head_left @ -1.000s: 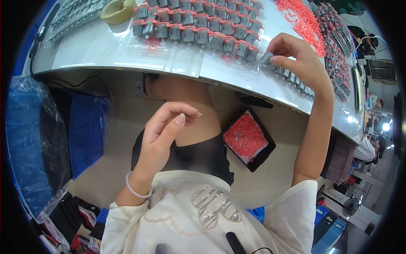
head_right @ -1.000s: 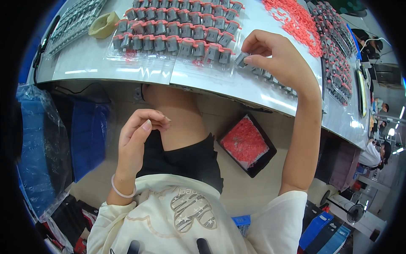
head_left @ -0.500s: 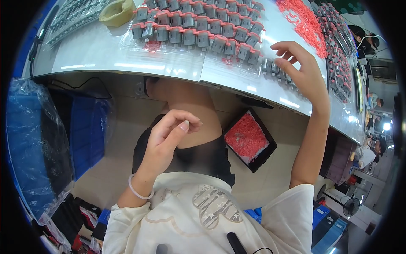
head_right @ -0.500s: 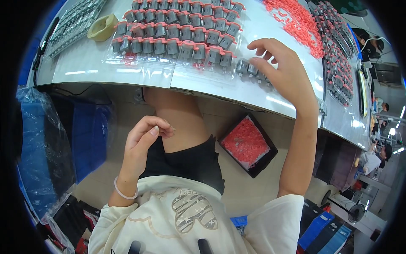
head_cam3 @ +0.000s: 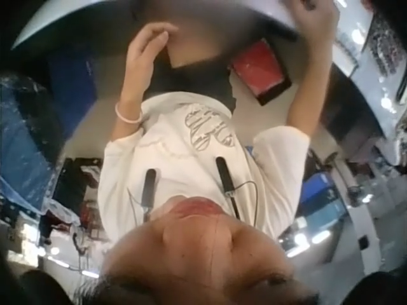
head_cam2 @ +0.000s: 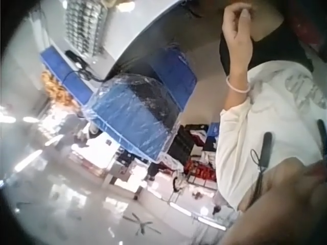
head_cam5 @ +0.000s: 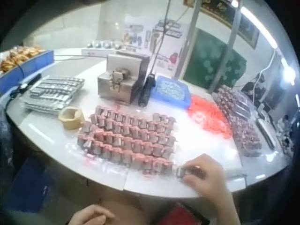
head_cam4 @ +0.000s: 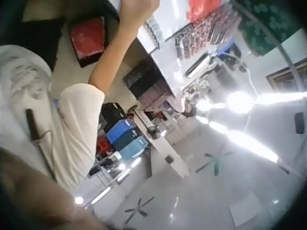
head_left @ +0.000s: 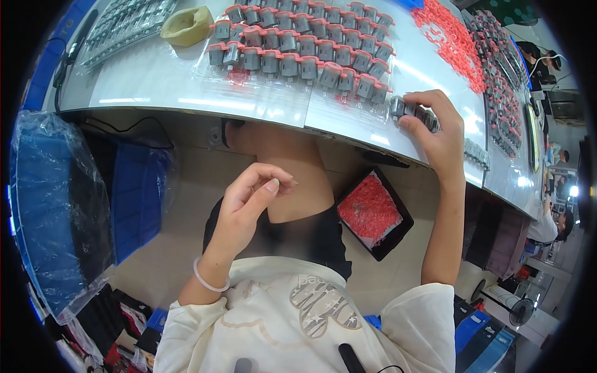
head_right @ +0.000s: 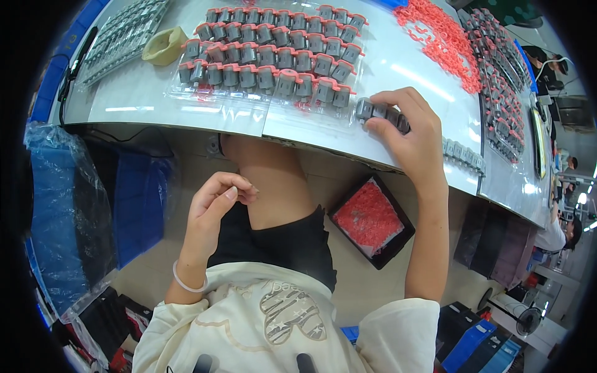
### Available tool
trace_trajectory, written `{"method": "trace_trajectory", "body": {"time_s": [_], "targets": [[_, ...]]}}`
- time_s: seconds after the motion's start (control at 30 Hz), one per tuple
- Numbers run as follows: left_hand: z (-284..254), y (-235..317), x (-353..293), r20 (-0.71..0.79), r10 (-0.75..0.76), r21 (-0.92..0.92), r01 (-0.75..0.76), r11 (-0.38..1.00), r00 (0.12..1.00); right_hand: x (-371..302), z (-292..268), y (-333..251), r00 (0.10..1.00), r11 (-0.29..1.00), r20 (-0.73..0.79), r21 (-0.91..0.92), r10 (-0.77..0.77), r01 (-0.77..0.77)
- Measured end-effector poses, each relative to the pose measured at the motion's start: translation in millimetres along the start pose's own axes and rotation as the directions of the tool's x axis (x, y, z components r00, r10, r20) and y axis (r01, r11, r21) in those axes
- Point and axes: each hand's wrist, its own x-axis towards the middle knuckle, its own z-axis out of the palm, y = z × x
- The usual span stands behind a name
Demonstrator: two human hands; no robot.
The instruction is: Attach pink plastic loops to grey mechanical components at a factory workbench.
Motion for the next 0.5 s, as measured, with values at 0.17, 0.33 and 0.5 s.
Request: {"method": "trace_trajectory", "body": {"time_s": [0.17,0.33,0.5], "targets": [[-3,3,-3,0.009,-0.007,-0.037,0.007,0.999,1.0,-6,6,-5,0.997,0.998,-0.067,0.041,0.046,-0.043],[-26,21,9,0.007,0.073,0.002,-0.073,0.997,0.997,-11,11,-3,0.996,0.999,-0.088,0.026,-0.021,0.023],[-97,84,45,-0.316,0.529,0.574,-0.286,0.767,0.787,-16,14,-8,0.945,0.912,-0.142,-0.338,-0.295,0.234]]}}
